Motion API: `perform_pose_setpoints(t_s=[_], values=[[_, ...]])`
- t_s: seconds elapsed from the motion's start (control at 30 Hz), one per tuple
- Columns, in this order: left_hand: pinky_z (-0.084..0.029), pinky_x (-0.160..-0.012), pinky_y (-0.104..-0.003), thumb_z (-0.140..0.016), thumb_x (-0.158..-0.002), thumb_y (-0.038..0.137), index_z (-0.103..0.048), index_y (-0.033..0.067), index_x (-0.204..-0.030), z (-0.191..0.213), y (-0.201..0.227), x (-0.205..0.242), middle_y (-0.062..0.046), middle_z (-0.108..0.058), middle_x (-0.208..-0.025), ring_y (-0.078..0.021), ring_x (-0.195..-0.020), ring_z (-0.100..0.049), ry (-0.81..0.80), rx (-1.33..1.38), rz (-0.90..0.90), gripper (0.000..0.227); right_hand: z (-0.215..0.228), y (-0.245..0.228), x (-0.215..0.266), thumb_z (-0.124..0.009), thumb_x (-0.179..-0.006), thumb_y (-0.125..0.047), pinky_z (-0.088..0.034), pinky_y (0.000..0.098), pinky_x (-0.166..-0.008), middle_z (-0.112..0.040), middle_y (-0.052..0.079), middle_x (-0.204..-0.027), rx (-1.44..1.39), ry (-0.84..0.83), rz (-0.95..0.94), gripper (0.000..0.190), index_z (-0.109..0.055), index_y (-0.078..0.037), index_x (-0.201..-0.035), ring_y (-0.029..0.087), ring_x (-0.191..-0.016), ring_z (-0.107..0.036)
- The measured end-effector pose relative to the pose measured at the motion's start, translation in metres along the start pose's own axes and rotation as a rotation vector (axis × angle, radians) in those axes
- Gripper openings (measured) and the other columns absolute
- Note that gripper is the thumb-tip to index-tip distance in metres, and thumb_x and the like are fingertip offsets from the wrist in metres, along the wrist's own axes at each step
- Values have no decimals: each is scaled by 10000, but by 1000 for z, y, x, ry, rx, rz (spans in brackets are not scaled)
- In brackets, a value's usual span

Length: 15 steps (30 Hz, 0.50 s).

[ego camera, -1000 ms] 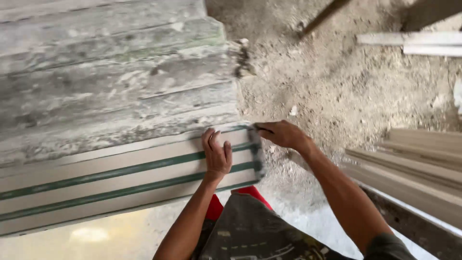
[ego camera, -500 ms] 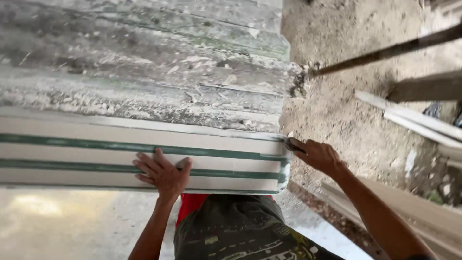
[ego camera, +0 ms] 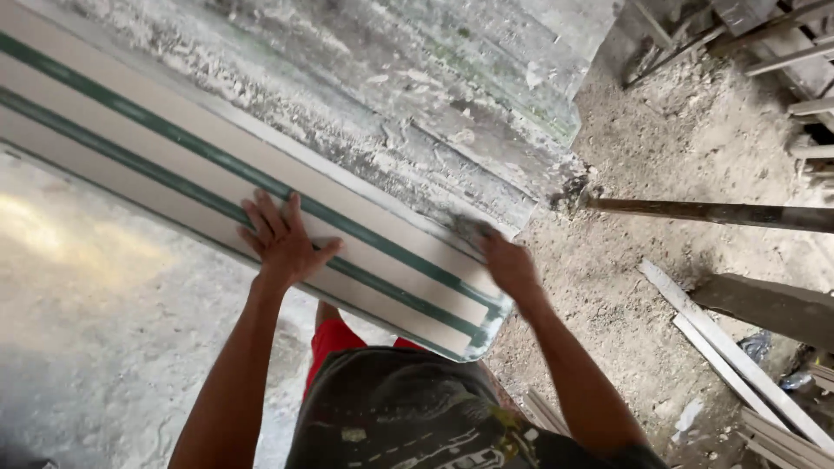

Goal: Scrape and trim excess material from a decorative panel using a putty knife.

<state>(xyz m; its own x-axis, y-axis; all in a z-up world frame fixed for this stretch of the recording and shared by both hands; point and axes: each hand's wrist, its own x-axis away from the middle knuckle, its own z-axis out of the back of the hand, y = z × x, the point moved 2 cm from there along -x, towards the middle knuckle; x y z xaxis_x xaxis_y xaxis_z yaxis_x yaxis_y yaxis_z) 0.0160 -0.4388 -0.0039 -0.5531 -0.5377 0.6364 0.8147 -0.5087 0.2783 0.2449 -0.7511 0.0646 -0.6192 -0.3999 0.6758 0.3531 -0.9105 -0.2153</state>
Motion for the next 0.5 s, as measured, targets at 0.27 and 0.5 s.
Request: perform_pose_setpoints(t_s=[0.27, 0.5], values=[[152, -1164, -706, -580, -694, 893, 92, 269, -1673, -6, -1, -8, -199, 328, -1647, -467, -1489, 317, 18, 58, 8, 1342, 47, 41, 109, -495, -987, -473, -512, 580, -1023, -709, 243, -1227, -84, 64, -191, 571, -437, -343, -1540, 480, -1167, -649], [108, -1214, -675, -590, -794, 788, 69, 180, -1686, 16, 18, 41, -167, 254, -1682, -433, -1530, 243, 124, 218, 56, 1265, -33, 101, 77, -346, -1058, -585, -605, 546, -806, -721, 180, -1019, 259, 63, 46, 598, -352, -344, -1605, 401, -955, -739]])
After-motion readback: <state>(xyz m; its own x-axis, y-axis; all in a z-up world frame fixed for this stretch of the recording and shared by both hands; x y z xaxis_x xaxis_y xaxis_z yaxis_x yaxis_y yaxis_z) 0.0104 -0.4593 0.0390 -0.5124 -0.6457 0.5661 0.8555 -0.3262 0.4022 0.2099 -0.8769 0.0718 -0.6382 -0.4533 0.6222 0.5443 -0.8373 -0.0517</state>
